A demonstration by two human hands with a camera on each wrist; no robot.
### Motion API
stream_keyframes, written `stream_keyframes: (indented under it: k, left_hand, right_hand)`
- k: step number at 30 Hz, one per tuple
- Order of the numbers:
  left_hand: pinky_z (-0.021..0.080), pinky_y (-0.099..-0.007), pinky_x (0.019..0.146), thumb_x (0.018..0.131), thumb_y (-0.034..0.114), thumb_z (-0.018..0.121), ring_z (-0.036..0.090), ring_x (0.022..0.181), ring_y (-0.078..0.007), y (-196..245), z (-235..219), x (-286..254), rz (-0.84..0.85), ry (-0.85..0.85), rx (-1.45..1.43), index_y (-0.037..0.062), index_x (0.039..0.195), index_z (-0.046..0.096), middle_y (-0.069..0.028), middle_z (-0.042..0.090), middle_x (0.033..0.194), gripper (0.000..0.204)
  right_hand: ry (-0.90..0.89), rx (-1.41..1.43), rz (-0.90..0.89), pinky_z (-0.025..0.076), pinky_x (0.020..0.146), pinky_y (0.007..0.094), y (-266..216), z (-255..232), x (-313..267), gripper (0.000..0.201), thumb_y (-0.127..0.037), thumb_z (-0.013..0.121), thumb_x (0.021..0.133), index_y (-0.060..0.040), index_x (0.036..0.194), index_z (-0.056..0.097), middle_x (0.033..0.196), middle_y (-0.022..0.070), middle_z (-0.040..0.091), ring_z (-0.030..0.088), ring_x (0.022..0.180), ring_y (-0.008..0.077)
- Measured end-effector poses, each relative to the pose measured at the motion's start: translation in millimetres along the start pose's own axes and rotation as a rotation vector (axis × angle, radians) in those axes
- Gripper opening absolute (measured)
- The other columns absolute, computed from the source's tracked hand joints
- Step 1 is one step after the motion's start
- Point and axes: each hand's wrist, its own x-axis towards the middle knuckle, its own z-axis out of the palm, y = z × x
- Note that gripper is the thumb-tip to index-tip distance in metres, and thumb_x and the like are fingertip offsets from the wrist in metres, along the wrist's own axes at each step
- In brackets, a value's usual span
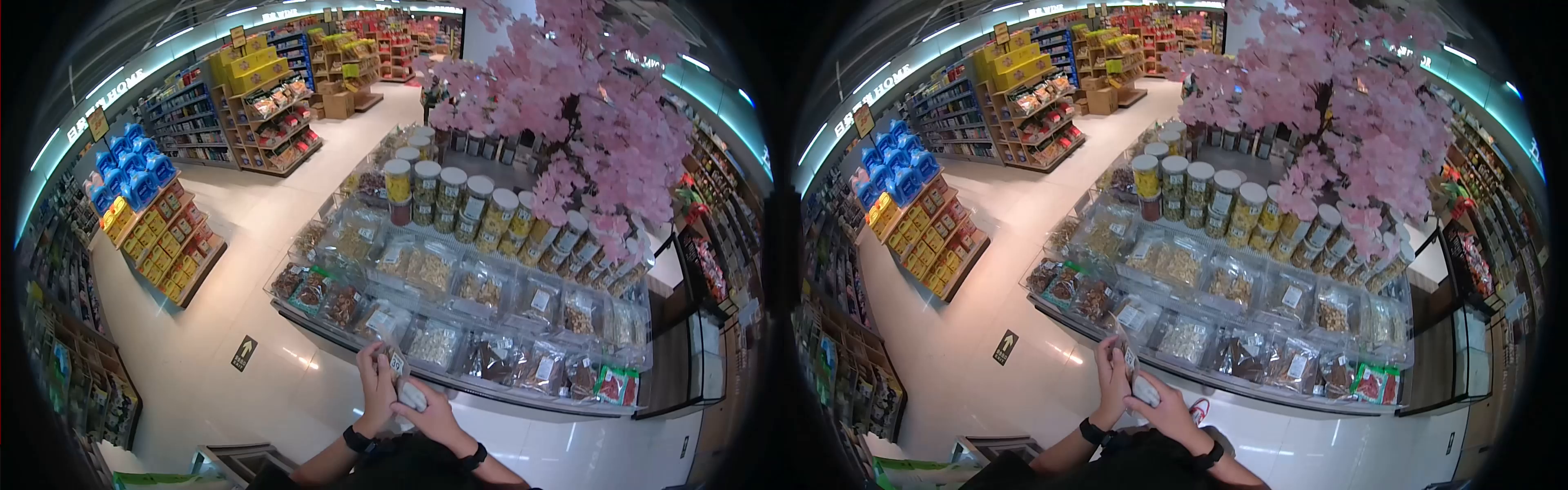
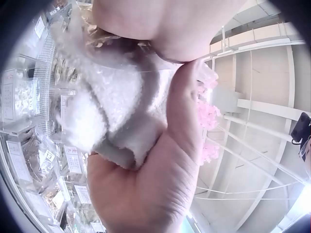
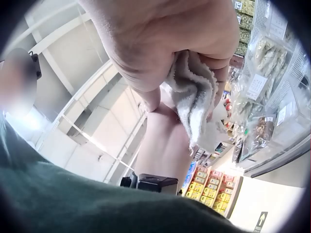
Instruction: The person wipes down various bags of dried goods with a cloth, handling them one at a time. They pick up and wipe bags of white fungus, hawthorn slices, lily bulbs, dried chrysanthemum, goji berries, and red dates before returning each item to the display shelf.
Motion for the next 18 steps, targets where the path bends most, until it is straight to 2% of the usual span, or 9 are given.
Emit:
stream_keyframes:
  k: [1,2,3,8,9,11,12,14,18]
  left_hand:
    - [0.040,-0.0346,0.098,0.106,0.025,0.052,0.049,0.111,-0.0210,13.9,-7.2,-4.3,-0.006,-0.021,-0.015,0.0042,0.136,0.051,-0.0118,0.049,0.132,0.036]
    - [0.040,-0.0348,0.098,0.107,0.021,0.050,0.050,0.109,-0.0202,26.2,-13.5,-8.3,-0.010,-0.040,-0.034,0.0034,0.136,0.050,-0.0120,0.049,0.132,0.033]
    - [0.040,-0.0348,0.098,0.107,0.021,0.050,0.050,0.109,-0.0202,6.4,37.5,22.6,0.023,-0.053,-0.023,0.0034,0.136,0.050,-0.0120,0.049,0.132,0.033]
    - [0.044,-0.0310,0.094,0.104,0.017,0.057,0.051,0.110,-0.0162,25.4,77.5,19.5,-0.113,-0.178,-0.085,0.0030,0.139,0.045,-0.0119,0.051,0.131,0.040]
    - [0.045,-0.0299,0.091,0.103,0.017,0.060,0.052,0.109,-0.0152,26.8,85.5,21.1,-0.121,-0.213,-0.102,0.0032,0.141,0.042,-0.0128,0.050,0.132,0.045]
    - [0.048,-0.0283,0.086,0.101,0.019,0.065,0.056,0.104,-0.0135,24.1,95.2,24.3,-0.125,-0.227,-0.038,0.0034,0.144,0.038,-0.0132,0.055,0.125,0.053]
    - [0.049,-0.0275,0.085,0.101,0.020,0.065,0.058,0.101,-0.0129,21.8,98.9,24.5,-0.193,-0.312,-0.074,0.0036,0.146,0.037,-0.0118,0.059,0.120,0.055]
    - [0.050,-0.0255,0.087,0.101,0.021,0.066,0.063,0.098,-0.0114,27.9,110.8,23.2,-0.362,-0.428,-0.194,0.0009,0.146,0.040,-0.0084,0.068,0.110,0.055]
    - [0.050,-0.0247,0.090,0.102,0.019,0.065,0.065,0.103,-0.0107,23.2,126.0,17.6,-0.552,-0.542,-0.234,-0.0023,0.142,0.048,-0.0093,0.070,0.114,0.048]
  right_hand:
    - [-0.018,0.043,0.081,0.051,0.099,0.0353,-12.9,2.1,-4.9,0.057,-0.027,0.080,0.089,-0.0048,0.138,0.060,0.122,0.0183,0.071,0.068,0.117,0.0246]
    - [0.002,0.093,0.023,0.052,0.097,0.0346,-15.1,6.6,-7.6,0.053,-0.023,0.077,0.091,-0.0032,0.137,0.060,0.119,0.0192,0.072,0.069,0.114,0.0216]
    - [0.036,0.109,-0.036,0.053,0.094,0.0334,26.5,-32.3,31.7,0.047,-0.021,0.074,0.094,-0.0027,0.135,0.060,0.115,0.0181,0.073,0.069,0.108,0.0178]
    - [0.196,0.231,0.089,0.051,0.082,0.0272,64.7,-79.7,39.5,0.030,-0.018,0.070,0.098,-0.0018,0.123,0.065,0.106,0.0075,0.074,0.065,0.095,0.0091]
    - [0.196,0.239,0.095,0.051,0.082,0.0272,72.5,-91.7,44.5,0.030,-0.018,0.070,0.098,-0.0018,0.123,0.065,0.106,0.0075,0.074,0.065,0.095,0.0091]
    - [0.352,0.568,0.116,0.050,0.084,0.0257,81.1,-117.8,54.0,0.022,-0.015,0.068,0.099,-0.0034,0.117,0.067,0.106,0.0028,0.072,0.064,0.097,0.0085]
    - [0.348,0.576,0.126,0.050,0.084,0.0257,82.2,-129.5,56.9,0.022,-0.015,0.068,0.099,-0.0034,0.117,0.067,0.106,0.0028,0.072,0.064,0.097,0.0085]
    - [0.389,0.923,0.284,0.053,0.088,0.0294,83.2,-154.5,61.0,0.019,-0.012,0.066,0.098,-0.0061,0.116,0.065,0.106,0.0034,0.071,0.067,0.097,0.0117]
    - [0.323,0.954,0.390,0.053,0.088,0.0305,108.8,-183.2,65.8,0.021,-0.013,0.067,0.098,-0.0060,0.118,0.065,0.110,0.0038,0.071,0.068,0.099,0.0140]
